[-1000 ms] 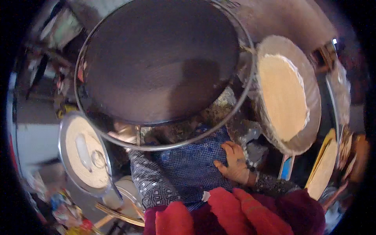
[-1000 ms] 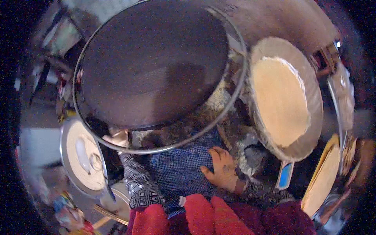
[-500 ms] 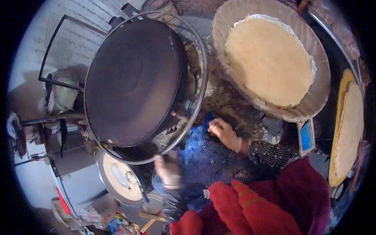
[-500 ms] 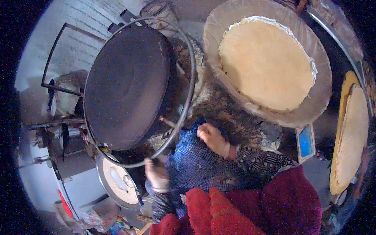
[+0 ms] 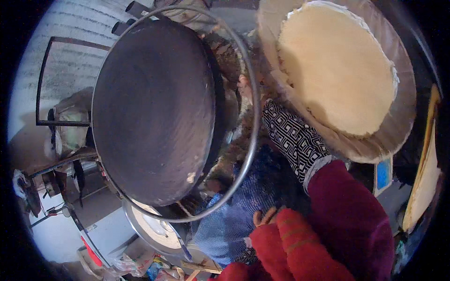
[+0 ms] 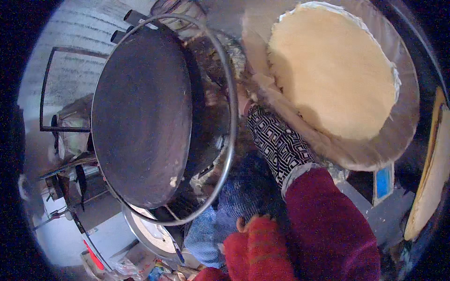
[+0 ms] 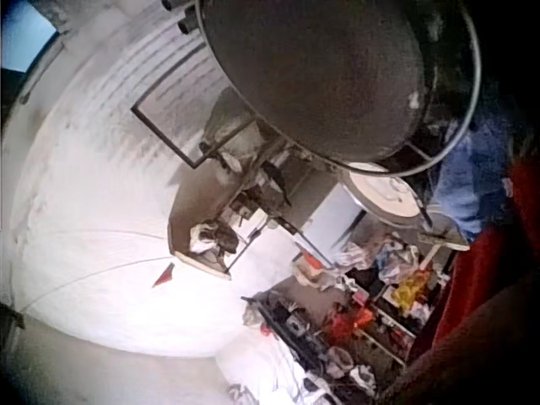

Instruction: The person spreads batter on a large round griddle with a wooden tool, flips the thin cooked sheet using a scraper and their hands, and removes it to a side table.

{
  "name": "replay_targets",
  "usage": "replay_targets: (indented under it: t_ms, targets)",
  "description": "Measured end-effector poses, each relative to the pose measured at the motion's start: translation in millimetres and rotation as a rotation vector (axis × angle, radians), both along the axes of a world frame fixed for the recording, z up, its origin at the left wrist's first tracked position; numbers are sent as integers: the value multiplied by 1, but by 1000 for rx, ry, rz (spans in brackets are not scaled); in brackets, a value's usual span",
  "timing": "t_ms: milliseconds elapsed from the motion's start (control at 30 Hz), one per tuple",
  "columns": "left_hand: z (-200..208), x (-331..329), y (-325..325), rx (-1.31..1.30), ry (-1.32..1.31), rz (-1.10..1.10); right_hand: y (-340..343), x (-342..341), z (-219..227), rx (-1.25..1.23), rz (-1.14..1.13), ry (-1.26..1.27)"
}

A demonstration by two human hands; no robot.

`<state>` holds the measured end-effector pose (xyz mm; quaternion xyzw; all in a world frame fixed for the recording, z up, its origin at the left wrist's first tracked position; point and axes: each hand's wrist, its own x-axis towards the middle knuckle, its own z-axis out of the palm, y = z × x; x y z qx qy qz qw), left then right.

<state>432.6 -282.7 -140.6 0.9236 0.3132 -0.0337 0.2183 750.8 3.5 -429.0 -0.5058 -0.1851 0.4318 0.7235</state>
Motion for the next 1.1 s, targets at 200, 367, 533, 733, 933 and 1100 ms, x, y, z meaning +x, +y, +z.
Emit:
replay_targets:
  t_ms: [200,367,533,733,933,1100]
  targets:
    - [3,-4,19,-48,-13,-11,70,39,-75,-120,-36,54]
    - [3,-6,27,-47,-11,6,109,36,-103,-300,124,-313]
    - [0,-13,26,-44,-16,12,101,45,-102,-460,191,-326]
    - [-7,-15,26,-43,-12,25,79,29,-59,-318,173,-199]
    - [-6,-17,24,-45,-11,21,79,35,-52,-288,81,-233]
    - [-4,-20,22,-55,-11,18,82,33,-61,-196,31,-102]
